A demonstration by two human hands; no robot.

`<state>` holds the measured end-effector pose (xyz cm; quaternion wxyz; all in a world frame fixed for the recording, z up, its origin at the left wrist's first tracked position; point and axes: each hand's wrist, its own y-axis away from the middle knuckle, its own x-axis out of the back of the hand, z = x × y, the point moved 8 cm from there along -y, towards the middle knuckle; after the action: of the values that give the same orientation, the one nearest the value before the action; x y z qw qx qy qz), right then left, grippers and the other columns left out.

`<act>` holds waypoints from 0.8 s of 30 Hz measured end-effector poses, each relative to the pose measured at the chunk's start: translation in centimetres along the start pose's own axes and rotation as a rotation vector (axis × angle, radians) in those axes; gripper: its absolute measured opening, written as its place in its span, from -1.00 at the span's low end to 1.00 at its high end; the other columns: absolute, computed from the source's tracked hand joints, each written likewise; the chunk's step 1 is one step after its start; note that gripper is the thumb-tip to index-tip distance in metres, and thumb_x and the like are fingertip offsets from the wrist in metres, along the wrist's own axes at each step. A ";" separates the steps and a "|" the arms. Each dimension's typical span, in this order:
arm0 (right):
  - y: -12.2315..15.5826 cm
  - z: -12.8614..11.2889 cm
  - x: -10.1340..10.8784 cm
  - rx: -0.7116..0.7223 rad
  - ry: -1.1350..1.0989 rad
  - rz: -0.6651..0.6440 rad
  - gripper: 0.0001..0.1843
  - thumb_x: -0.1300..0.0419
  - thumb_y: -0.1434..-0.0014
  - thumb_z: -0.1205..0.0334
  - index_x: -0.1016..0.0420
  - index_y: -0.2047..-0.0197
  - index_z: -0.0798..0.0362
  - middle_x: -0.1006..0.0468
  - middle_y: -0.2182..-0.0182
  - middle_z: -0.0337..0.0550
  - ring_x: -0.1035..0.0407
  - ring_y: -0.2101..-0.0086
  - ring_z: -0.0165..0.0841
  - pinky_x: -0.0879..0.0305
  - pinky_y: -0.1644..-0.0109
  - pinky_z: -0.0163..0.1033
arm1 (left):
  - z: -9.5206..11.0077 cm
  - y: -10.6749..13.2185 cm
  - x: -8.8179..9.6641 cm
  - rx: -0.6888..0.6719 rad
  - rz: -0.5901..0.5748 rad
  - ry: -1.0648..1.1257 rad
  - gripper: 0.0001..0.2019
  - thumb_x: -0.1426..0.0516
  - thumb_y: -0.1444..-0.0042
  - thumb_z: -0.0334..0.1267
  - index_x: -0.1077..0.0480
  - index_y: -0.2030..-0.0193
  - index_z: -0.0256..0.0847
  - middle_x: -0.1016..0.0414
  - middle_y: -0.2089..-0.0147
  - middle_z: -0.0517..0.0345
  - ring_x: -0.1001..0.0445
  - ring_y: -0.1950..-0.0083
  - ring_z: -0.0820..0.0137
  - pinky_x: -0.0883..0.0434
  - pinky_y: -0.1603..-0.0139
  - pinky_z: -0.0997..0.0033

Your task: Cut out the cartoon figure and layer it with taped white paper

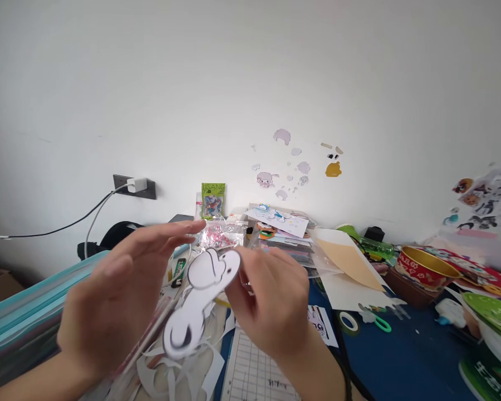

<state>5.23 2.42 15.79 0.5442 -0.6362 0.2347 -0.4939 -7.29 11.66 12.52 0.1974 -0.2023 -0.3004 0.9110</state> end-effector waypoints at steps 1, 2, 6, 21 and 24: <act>0.2 -0.9 0.4 0.141 0.054 0.029 -0.88 -0.10 -0.26 0.46 -0.42 0.20 0.10 -0.48 0.57 -0.22 -0.33 0.55 -0.39 -0.23 0.45 -0.26 | -0.4 -0.3 0.3 0.082 0.025 -0.004 -0.72 -0.07 -0.23 0.00 -0.56 0.16 -0.01 -0.58 0.07 0.22 -0.43 -0.03 0.32 -0.34 -0.08 0.39; 0.6 -1.5 0.6 0.252 0.091 0.047 -0.88 -0.12 -0.25 0.46 -0.42 0.16 0.13 -0.52 0.55 -0.17 -0.36 0.53 -0.36 -0.24 0.44 -0.24 | -0.9 -0.5 0.3 0.183 0.008 -0.012 -0.73 -0.11 -0.20 0.03 -0.55 0.22 -0.04 -0.57 0.17 0.22 -0.44 0.08 0.36 -0.36 0.03 0.43; 1.5 -2.3 0.8 0.394 0.207 -0.029 -0.79 -0.18 -0.20 0.44 -0.42 0.06 0.19 -0.58 0.49 -0.06 -0.39 0.51 -0.32 -0.23 0.42 -0.17 | -3.5 0.3 -1.9 0.665 -0.305 0.084 -0.74 -0.36 0.08 -0.05 -0.49 0.40 -0.17 -0.46 0.46 0.26 -0.37 0.41 0.49 -0.31 0.36 0.53; 5.7 2.7 2.7 -0.356 -0.007 -0.238 -0.73 -0.05 -0.34 0.17 -0.40 -0.08 -0.12 -0.60 0.37 -0.19 -0.53 0.41 -0.31 -0.44 0.42 -0.33 | -6.2 3.2 -4.4 0.948 -0.441 0.248 -0.79 -0.44 0.29 -0.19 -0.55 0.57 -0.22 -0.48 0.57 0.29 -0.29 0.55 0.63 -0.16 0.50 0.60; 14.7 7.6 5.2 -0.818 0.178 -0.464 -0.69 -0.12 -0.21 -0.05 -0.61 0.15 -0.12 -0.67 0.29 -0.09 -0.59 0.38 -0.15 -0.47 0.59 -0.29 | -7.1 3.8 -4.5 0.991 -0.439 0.219 -0.76 -0.46 0.38 -0.18 -0.55 0.58 -0.22 -0.48 0.58 0.28 -0.29 0.53 0.59 -0.13 0.49 0.54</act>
<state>17.56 -2.83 4.78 0.1021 -0.7891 0.3074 -0.5220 -0.96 9.95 6.02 0.4844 -0.1112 0.1512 0.8545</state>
